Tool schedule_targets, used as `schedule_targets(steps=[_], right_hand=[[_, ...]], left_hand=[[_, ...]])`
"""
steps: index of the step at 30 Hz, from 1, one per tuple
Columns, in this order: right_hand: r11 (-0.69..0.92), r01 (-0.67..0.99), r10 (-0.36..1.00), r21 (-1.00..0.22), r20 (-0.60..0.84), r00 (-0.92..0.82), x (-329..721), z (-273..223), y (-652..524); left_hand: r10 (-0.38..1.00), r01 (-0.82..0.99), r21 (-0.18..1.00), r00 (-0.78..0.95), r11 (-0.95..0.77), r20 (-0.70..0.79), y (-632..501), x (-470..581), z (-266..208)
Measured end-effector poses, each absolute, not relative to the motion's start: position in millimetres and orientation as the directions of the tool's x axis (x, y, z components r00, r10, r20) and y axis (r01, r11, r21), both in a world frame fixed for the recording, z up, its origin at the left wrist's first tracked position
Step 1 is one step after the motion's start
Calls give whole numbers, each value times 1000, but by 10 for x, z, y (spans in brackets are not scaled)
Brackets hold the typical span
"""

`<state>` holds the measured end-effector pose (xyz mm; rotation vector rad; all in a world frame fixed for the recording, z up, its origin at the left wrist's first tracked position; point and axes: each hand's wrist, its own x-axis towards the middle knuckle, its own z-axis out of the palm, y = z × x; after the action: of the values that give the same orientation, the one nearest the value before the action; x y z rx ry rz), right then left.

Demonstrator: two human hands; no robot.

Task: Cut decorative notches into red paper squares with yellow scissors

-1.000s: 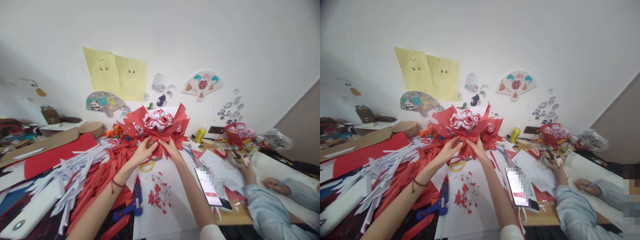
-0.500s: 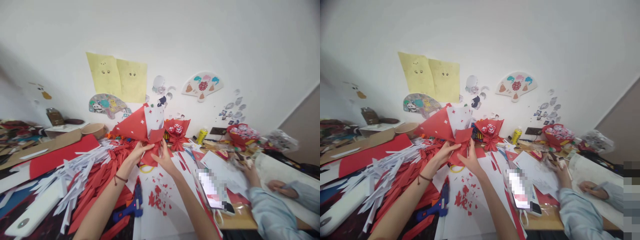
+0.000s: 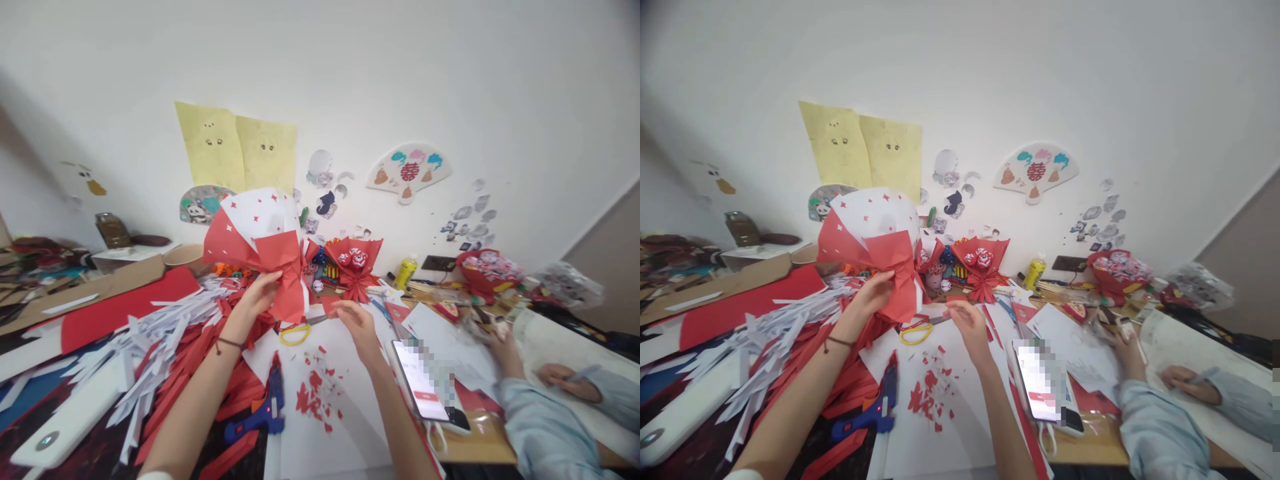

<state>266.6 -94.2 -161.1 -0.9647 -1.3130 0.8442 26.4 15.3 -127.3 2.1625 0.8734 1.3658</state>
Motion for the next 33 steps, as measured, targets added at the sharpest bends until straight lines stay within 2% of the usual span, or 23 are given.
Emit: schedule_targets(steps=[4,7,9,15,23,33], right_hand=[[407,91,895,-909,416,160,2609,-1661,-928],[468,208,861,-859,496,114,2465,-1700,-834],[499,228,848,-836,525,69,2394,-1733,-730],[352,-64,935,-934,348,74,2574,-1863,-415],[288,-212,954,-934,263,141,2763,-1921,-264],[244,-362,969,-900,242,50,2790,-1869,-290]], left_hand=[[802,62,833,316,-550,506,70,435,-1241],[847,-18,893,307,-450,433,-48,745,-1299],[877,-27,909,254,-416,409,-101,969,-1383],[918,44,933,198,-358,343,-87,1302,-1624],[880,89,912,316,-399,354,-74,1223,-1685],[814,-85,941,480,-326,326,19,929,-1669]])
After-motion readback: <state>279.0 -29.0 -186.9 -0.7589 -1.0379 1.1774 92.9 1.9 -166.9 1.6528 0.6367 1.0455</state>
